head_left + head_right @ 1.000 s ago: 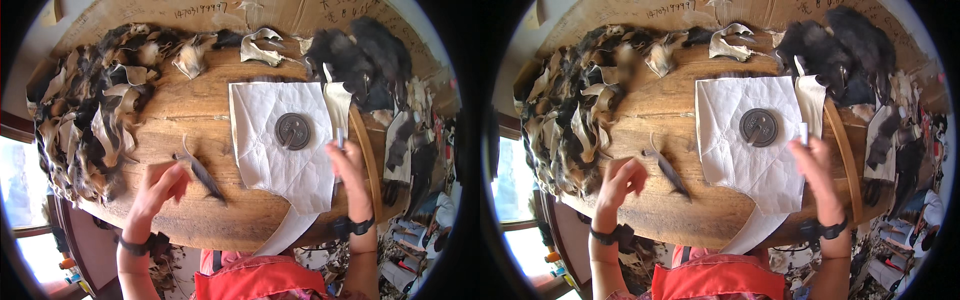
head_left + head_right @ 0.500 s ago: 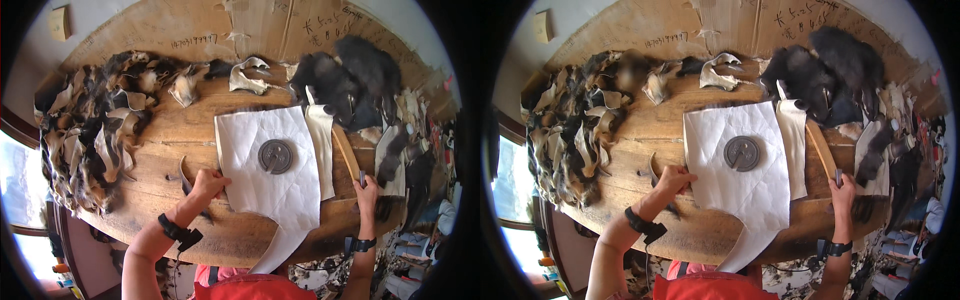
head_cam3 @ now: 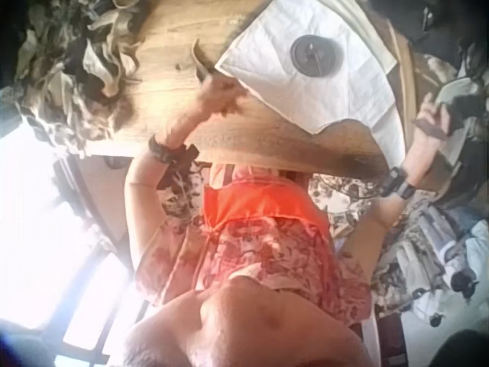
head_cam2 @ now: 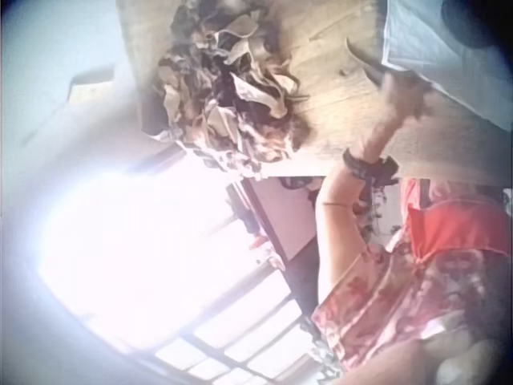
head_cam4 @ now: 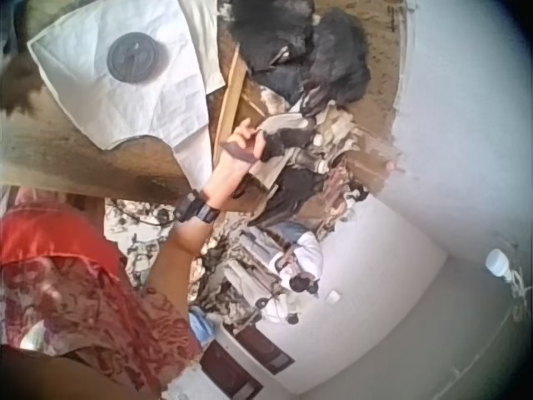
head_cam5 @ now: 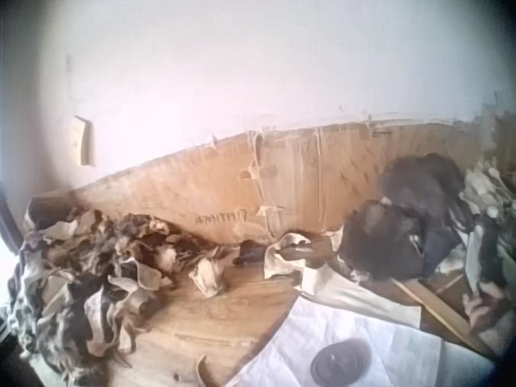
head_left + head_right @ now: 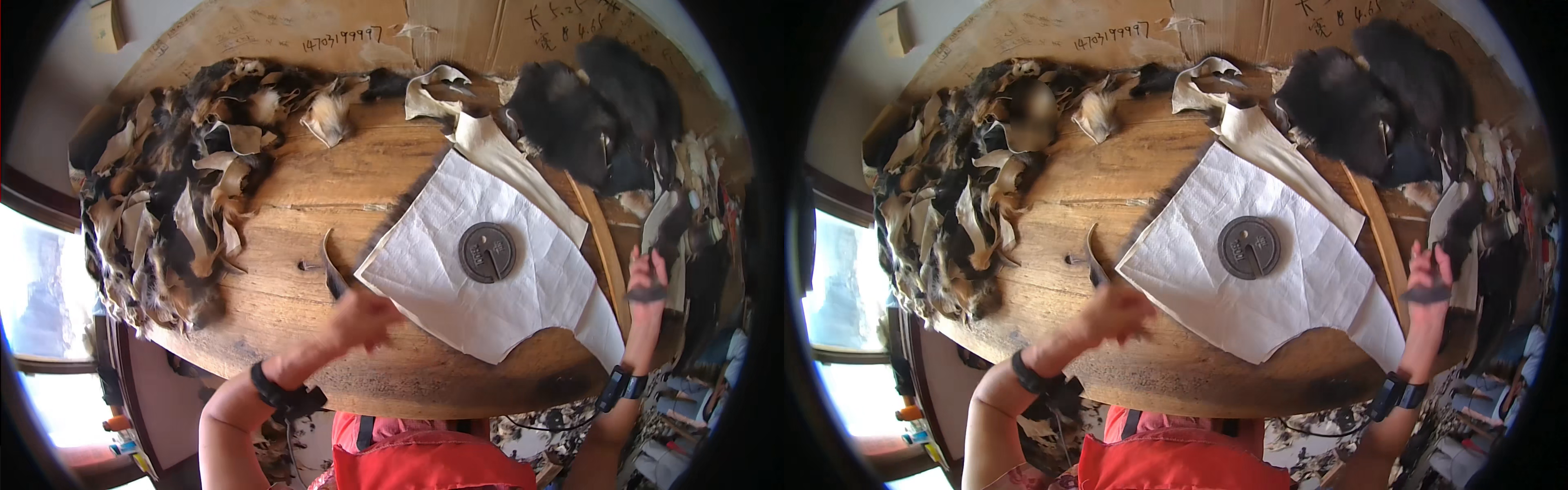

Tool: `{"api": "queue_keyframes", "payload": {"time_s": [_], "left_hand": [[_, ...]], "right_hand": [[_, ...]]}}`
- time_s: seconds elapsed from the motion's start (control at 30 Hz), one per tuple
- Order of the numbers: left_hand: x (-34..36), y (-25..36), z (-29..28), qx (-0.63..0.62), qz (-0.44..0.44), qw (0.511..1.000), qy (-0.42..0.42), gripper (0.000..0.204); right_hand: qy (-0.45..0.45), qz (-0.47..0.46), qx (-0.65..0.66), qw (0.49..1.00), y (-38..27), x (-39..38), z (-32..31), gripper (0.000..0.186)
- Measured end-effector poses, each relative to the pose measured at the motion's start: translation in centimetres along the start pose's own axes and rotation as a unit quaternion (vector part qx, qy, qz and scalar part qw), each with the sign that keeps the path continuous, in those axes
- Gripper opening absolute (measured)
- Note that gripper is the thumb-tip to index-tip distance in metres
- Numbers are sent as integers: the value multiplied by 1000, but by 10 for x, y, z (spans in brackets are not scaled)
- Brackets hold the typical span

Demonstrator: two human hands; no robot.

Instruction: Cutting out patterns and hand-sewing pieces of animal hide or leather.

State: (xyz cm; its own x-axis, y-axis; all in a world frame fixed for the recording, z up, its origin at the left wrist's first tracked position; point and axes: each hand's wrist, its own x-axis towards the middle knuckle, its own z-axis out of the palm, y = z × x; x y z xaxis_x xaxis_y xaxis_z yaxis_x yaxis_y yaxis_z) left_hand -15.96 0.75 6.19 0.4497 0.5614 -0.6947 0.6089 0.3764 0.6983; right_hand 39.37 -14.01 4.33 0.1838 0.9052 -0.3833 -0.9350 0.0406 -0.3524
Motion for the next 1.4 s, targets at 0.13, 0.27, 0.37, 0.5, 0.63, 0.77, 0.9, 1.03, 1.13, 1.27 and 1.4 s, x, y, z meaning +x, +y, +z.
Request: {"api": "queue_keyframes", "payload": {"time_s": [0.13,0.27,0.37,0.5,0.63,0.77,0.9,1.03,1.13,1.27,1.4], "left_hand": [[36,-38,-67,-12,148,972,181,19],[52,-37,-86,-33,52,997,36,22],[56,-33,-90,7,57,998,-12,22],[59,-36,-103,4,68,997,-49,24],[62,-33,-108,32,80,994,-72,23],[68,-39,-112,32,124,986,-103,21],[65,-31,-109,68,133,984,-94,16],[65,-31,-102,83,142,984,-68,14],[71,-38,-104,49,133,986,-83,14],[71,-33,-103,17,105,991,-85,14],[69,-33,-104,-37,101,986,-126,11]], "right_hand": [[-129,-106,-45,985,140,13,88,39],[-62,-336,-346,874,316,33,114,35],[137,-321,-482,804,414,52,148,46],[154,-343,-631,679,486,45,156,32],[161,-401,-634,642,506,46,156,33],[193,-366,-647,640,511,48,162,30],[214,-383,-677,591,518,53,163,25],[200,-416,-680,569,523,48,162,21],[186,-410,-660,601,526,45,160,21],[178,-397,-667,604,525,42,160,22],[200,-379,-684,591,515,50,166,24]]}}
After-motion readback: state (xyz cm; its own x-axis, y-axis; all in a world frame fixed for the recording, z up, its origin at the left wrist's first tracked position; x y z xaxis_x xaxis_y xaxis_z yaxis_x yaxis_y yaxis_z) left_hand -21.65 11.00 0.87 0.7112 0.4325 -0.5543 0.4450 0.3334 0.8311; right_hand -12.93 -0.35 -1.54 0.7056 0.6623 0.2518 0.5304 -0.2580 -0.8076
